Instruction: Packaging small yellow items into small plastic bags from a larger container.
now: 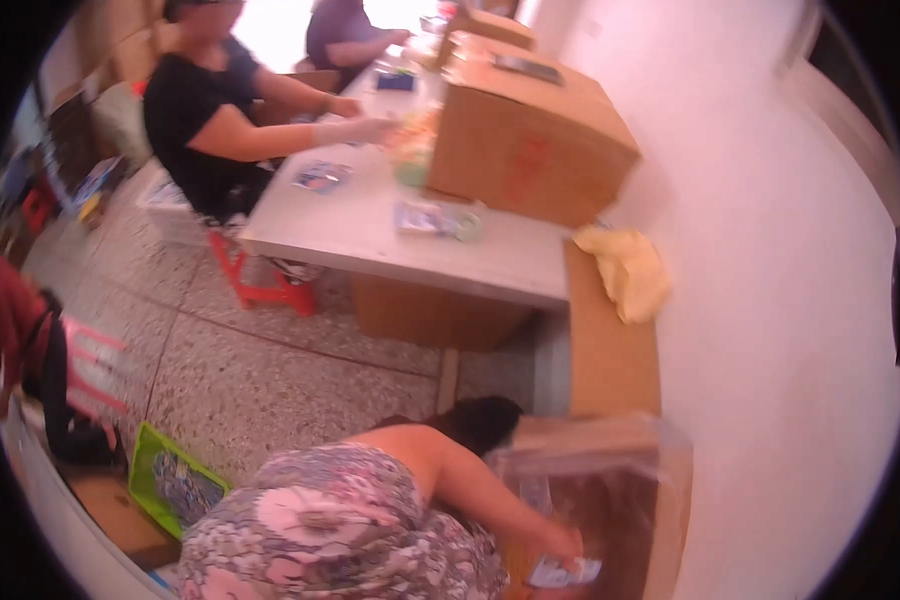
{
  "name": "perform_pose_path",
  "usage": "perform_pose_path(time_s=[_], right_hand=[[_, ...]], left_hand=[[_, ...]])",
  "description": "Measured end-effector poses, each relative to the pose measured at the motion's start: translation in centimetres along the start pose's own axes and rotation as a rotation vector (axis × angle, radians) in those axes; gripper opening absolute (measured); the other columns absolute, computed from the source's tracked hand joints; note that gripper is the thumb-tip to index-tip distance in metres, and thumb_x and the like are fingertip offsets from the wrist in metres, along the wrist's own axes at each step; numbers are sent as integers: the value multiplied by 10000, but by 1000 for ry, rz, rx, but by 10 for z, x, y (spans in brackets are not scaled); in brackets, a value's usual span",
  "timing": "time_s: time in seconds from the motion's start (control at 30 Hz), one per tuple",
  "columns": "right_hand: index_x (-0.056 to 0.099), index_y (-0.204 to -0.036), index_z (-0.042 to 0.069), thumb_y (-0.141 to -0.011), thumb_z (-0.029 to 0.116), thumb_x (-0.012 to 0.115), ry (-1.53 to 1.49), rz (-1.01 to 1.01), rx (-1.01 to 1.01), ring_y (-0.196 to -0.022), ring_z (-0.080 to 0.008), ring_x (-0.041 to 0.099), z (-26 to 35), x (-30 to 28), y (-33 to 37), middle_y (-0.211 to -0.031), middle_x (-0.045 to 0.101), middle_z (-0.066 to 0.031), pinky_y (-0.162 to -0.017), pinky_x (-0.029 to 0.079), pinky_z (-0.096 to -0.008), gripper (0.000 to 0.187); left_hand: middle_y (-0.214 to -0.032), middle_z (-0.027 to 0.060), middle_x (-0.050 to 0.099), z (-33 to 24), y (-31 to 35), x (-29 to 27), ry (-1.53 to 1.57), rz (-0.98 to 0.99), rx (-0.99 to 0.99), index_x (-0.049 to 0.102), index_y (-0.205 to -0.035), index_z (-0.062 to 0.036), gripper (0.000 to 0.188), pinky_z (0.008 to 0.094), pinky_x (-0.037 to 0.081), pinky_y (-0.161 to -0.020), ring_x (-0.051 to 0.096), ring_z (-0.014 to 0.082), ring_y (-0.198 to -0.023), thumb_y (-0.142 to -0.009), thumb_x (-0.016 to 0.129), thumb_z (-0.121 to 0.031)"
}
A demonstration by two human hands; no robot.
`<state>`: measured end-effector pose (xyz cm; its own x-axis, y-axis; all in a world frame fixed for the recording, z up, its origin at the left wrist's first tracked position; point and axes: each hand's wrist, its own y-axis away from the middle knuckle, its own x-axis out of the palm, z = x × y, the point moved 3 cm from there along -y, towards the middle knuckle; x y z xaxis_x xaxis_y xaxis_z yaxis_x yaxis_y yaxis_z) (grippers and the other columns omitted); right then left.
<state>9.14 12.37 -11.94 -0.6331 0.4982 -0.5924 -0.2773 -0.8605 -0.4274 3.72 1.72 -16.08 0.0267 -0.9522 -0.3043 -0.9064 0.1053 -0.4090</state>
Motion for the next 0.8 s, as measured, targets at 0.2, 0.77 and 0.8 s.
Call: perform_pose_path(time_s=[0.2, 0.77, 0.8], right_hand=[[501, -1106, 42, -897, 221, 495, 316, -179, 538, -830, -164, 531, 10, -80, 228, -955, 526, -87, -687, 439, -308, 275], [625, -931, -4, -822, 236, 503, 622, 322, 1287, -865, -385, 604, -25, -53, 223, -880, 631, -220, -744, 479, -438, 291], [625, -918, -5, -823, 218, 496, 665, 369, 1215, -858, -379, 608, -30, -49, 227, -877, 633, -219, -735, 483, -438, 275]], left_hand=[[-679, 78, 629, -51, -3, -99, -93, -29, -222, 653, -725, -32, 174, 327, 455, -552, 550, 132, -612, -779, 631, -196], [-738, 17, 623, 29, -4, -120, 565, -339, -808, 640, -869, -8, 177, 272, 438, -579, 547, 103, -626, -846, 601, -178], [-738, 17, 623, 32, -6, -117, 574, -331, -811, 640, -869, -8, 177, 272, 438, -579, 547, 103, -626, -846, 601, -178]])
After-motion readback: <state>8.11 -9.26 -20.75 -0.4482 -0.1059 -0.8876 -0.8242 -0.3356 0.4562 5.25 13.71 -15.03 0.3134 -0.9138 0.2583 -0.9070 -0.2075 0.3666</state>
